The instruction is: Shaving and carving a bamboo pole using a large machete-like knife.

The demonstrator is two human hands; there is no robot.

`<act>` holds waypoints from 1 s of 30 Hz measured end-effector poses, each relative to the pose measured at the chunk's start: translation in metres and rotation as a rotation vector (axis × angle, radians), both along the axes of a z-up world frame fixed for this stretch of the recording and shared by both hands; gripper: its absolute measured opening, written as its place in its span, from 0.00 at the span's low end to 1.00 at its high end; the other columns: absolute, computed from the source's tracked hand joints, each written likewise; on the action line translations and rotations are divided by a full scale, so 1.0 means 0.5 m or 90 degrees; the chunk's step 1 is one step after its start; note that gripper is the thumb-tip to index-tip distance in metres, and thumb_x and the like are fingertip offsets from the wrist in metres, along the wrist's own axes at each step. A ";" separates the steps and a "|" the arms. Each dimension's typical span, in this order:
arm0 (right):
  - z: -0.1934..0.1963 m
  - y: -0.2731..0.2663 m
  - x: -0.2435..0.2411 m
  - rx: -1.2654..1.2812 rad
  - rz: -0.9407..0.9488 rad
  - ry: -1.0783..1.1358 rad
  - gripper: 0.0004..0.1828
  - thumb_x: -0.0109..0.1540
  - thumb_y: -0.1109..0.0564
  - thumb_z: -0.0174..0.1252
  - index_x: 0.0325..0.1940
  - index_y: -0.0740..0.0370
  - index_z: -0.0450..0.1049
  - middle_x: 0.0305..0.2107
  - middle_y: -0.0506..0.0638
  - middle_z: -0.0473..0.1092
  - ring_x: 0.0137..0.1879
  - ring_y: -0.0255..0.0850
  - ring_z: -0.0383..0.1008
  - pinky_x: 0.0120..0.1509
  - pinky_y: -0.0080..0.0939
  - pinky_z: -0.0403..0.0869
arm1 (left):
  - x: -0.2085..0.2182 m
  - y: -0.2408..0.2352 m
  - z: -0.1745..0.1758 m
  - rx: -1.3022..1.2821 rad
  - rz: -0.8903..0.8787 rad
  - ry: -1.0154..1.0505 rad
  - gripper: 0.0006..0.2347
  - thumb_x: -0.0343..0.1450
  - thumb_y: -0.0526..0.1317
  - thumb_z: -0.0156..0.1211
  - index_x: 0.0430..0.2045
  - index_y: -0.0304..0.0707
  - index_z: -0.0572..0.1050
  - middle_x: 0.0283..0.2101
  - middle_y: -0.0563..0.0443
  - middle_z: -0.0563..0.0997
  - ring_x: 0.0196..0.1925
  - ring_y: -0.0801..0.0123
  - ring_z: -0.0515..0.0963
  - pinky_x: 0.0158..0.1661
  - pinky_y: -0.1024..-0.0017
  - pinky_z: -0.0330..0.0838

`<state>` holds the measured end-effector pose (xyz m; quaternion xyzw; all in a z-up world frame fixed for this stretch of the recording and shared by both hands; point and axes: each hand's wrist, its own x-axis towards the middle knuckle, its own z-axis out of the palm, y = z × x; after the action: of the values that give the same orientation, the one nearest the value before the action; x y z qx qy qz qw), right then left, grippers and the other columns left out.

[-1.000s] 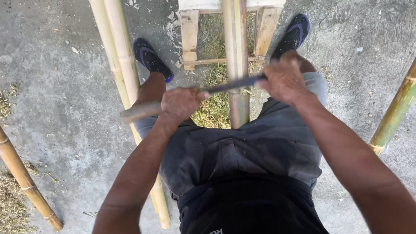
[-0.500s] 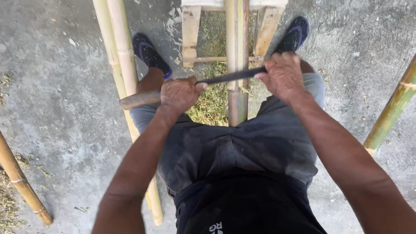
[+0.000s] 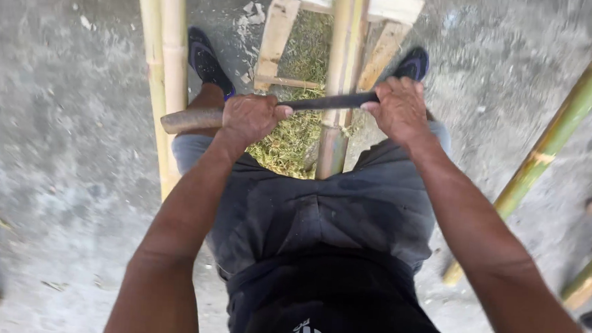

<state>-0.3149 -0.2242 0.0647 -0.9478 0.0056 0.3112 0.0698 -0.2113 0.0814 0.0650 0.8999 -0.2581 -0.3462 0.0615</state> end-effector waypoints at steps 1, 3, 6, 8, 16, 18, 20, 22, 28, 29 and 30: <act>0.001 0.004 0.001 -0.008 0.006 -0.085 0.24 0.68 0.37 0.54 0.48 0.59 0.76 0.42 0.52 0.70 0.54 0.48 0.65 0.64 0.53 0.59 | 0.001 0.008 -0.004 -0.007 -0.002 0.004 0.29 0.75 0.67 0.34 0.43 0.46 0.79 0.34 0.45 0.84 0.44 0.54 0.84 0.48 0.53 0.74; -0.010 0.010 -0.006 -0.016 0.037 -0.171 0.23 0.66 0.37 0.54 0.48 0.59 0.76 0.44 0.52 0.70 0.55 0.49 0.64 0.63 0.53 0.60 | -0.004 0.023 -0.003 -0.021 0.020 0.007 0.28 0.76 0.66 0.35 0.43 0.46 0.80 0.36 0.45 0.84 0.47 0.54 0.82 0.50 0.53 0.72; -0.020 0.016 0.005 0.026 0.067 -0.245 0.24 0.61 0.37 0.56 0.47 0.60 0.76 0.39 0.54 0.70 0.51 0.50 0.64 0.58 0.61 0.58 | 0.005 0.028 0.011 -0.026 -0.013 0.008 0.26 0.75 0.64 0.38 0.43 0.47 0.80 0.42 0.46 0.83 0.52 0.56 0.80 0.53 0.53 0.70; 0.024 0.034 0.017 0.003 -0.049 -0.023 0.24 0.67 0.34 0.52 0.47 0.56 0.76 0.40 0.53 0.70 0.53 0.49 0.66 0.62 0.56 0.60 | -0.004 0.026 0.013 -0.019 0.016 0.023 0.25 0.76 0.63 0.39 0.44 0.47 0.79 0.44 0.47 0.83 0.53 0.58 0.80 0.54 0.54 0.70; -0.054 -0.002 -0.009 0.087 -0.016 -0.071 0.22 0.64 0.37 0.58 0.46 0.58 0.76 0.43 0.55 0.70 0.55 0.51 0.66 0.62 0.57 0.59 | -0.010 0.036 0.049 -0.006 -0.008 0.031 0.24 0.75 0.62 0.40 0.43 0.46 0.80 0.43 0.47 0.84 0.52 0.58 0.81 0.54 0.55 0.71; -0.050 -0.005 -0.003 0.117 -0.014 -0.084 0.21 0.66 0.38 0.57 0.47 0.56 0.77 0.42 0.54 0.71 0.55 0.50 0.67 0.65 0.55 0.60 | -0.022 0.034 0.040 -0.006 0.007 0.026 0.24 0.75 0.62 0.41 0.43 0.46 0.80 0.42 0.47 0.84 0.52 0.58 0.81 0.54 0.55 0.71; -0.050 -0.002 -0.003 0.117 -0.016 -0.251 0.22 0.64 0.40 0.59 0.50 0.59 0.76 0.44 0.55 0.71 0.55 0.53 0.65 0.63 0.57 0.60 | -0.032 0.035 0.042 -0.028 0.021 -0.005 0.25 0.77 0.61 0.40 0.43 0.43 0.81 0.41 0.44 0.84 0.50 0.56 0.82 0.54 0.54 0.71; -0.055 0.002 -0.002 0.086 -0.022 -0.178 0.22 0.63 0.39 0.60 0.48 0.58 0.76 0.42 0.54 0.71 0.54 0.52 0.66 0.63 0.59 0.59 | -0.028 0.032 0.059 -0.013 0.003 -0.006 0.25 0.77 0.61 0.40 0.43 0.43 0.80 0.41 0.43 0.84 0.50 0.54 0.82 0.53 0.53 0.71; -0.115 -0.035 -0.035 0.118 -0.045 -0.102 0.18 0.66 0.39 0.58 0.46 0.54 0.76 0.39 0.53 0.71 0.50 0.50 0.67 0.59 0.54 0.62 | -0.049 0.008 0.071 0.023 -0.007 -0.014 0.24 0.77 0.60 0.40 0.45 0.42 0.79 0.41 0.41 0.84 0.47 0.51 0.84 0.48 0.50 0.75; -0.142 -0.041 -0.063 0.137 -0.031 -0.214 0.19 0.65 0.39 0.61 0.44 0.56 0.75 0.38 0.54 0.70 0.50 0.50 0.67 0.58 0.53 0.61 | -0.064 0.012 0.073 0.031 -0.015 -0.024 0.24 0.77 0.60 0.40 0.45 0.43 0.79 0.42 0.42 0.84 0.46 0.51 0.84 0.46 0.50 0.76; -0.195 -0.066 -0.052 0.135 -0.040 -0.243 0.19 0.65 0.39 0.61 0.44 0.56 0.75 0.38 0.54 0.70 0.50 0.50 0.67 0.58 0.53 0.61 | -0.041 0.009 0.069 0.030 -0.027 -0.052 0.24 0.77 0.60 0.40 0.45 0.43 0.79 0.42 0.42 0.84 0.46 0.51 0.84 0.46 0.50 0.76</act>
<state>-0.3407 -0.2572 -0.0327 -0.9762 -0.0108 0.1224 0.1786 -0.2316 0.0857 0.0994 0.9089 -0.2712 -0.3161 0.0220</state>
